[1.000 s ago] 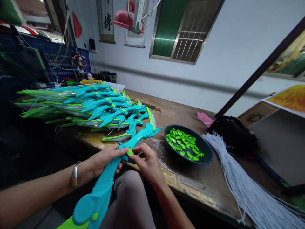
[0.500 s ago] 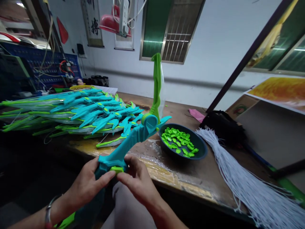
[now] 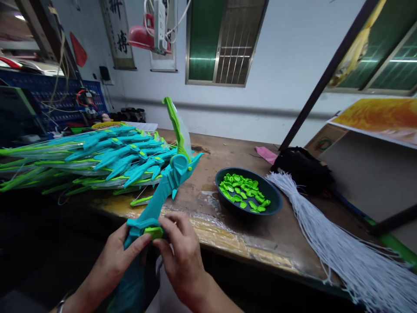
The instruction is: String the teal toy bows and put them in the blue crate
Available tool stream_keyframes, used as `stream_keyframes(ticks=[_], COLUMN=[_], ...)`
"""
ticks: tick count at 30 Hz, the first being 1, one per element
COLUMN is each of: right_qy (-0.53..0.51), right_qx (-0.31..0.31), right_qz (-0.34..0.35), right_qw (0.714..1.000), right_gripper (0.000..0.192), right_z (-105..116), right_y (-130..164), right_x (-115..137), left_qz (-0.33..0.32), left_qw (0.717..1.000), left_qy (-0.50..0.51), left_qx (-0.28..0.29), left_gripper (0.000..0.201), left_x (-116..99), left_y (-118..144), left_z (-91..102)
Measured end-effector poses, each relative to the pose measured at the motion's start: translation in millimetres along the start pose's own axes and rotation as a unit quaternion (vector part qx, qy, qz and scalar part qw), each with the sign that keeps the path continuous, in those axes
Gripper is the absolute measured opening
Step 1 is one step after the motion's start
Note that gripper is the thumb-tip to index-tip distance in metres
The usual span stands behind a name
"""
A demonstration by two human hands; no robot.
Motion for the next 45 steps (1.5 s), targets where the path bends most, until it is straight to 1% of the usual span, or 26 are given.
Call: stream_keyframes(ticks=[1,2,3,5,7,9,10,12,14,17,20,22,28,33,37,45], right_qy=[0.033,0.055,0.070,0.097,0.125,0.132,0.119,0.068,-0.001,-0.096,-0.136,-0.138,-0.116,-0.129,-0.137,-0.125], right_qx=[0.000,0.006,0.012,0.028,0.045,0.063,0.074,0.087,0.087,0.091,0.086,0.076,0.060,0.068,0.080,0.072], right_qz=[0.045,0.070,0.081,0.086,0.086,0.075,0.061,0.015,-0.045,-0.128,-0.169,-0.168,-0.133,-0.160,-0.170,-0.164], right_qw=[0.998,0.996,0.994,0.991,0.987,0.986,0.988,0.994,0.995,0.983,0.972,0.973,0.982,0.976,0.973,0.976], right_gripper=[0.034,0.029,0.026,0.024,0.021,0.018,0.015,0.009,0.013,0.022,0.018,0.017,0.020,0.021,0.022,0.021], right_z=[0,0,0,1,3,5,6,10,13,15,14,14,13,14,15,11], right_y=[-1,-2,-3,-8,-13,-18,-21,-26,-29,-30,-27,-24,-19,-20,-20,-20], right_x=[3,5,6,7,4,-1,-5,-12,-19,-24,-26,-25,-23,-24,-24,-24], left_qz=[0.008,0.017,0.028,0.073,0.136,0.182,0.192,0.193,0.190,0.184,0.171,0.166,0.136,0.110,0.097,0.100], left_qw=[1.000,0.999,0.998,0.985,0.957,0.936,0.932,0.933,0.933,0.935,0.939,0.942,0.962,0.972,0.975,0.974], left_qy=[0.011,0.028,0.056,0.143,0.239,0.287,0.291,0.284,0.280,0.278,0.272,0.264,0.210,0.179,0.173,0.174], left_qx=[0.003,0.011,0.025,0.061,0.088,0.096,0.098,0.107,0.118,0.124,0.124,0.123,0.110,0.107,0.104,0.104], left_gripper=[0.038,0.037,0.036,0.032,0.029,0.029,0.029,0.030,0.029,0.030,0.028,0.028,0.029,0.023,0.018,0.018], left_x=[0,0,0,2,3,2,1,-3,-5,-7,-9,-12,-18,-19,-19,-16], left_y=[0,-1,-1,-2,-3,-4,-5,-8,-9,-11,-11,-11,-10,-11,-13,-15], left_z=[-2.0,-4.1,-6.2,-10.0,-12.8,-13.7,-13.7,-13.1,-12.3,-10.7,-9.3,-8.6,-7.0,-8.2,-10.1,-10.9])
Point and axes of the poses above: each hand's wrist, its own y-axis away from the middle knuckle, its own z-axis out of the back of the hand, x = y × z, the point moved 3 cm from there along -y, towards the middle knuckle, and after that the axes turned 5 degrees about -x, right-handed, at the moved point
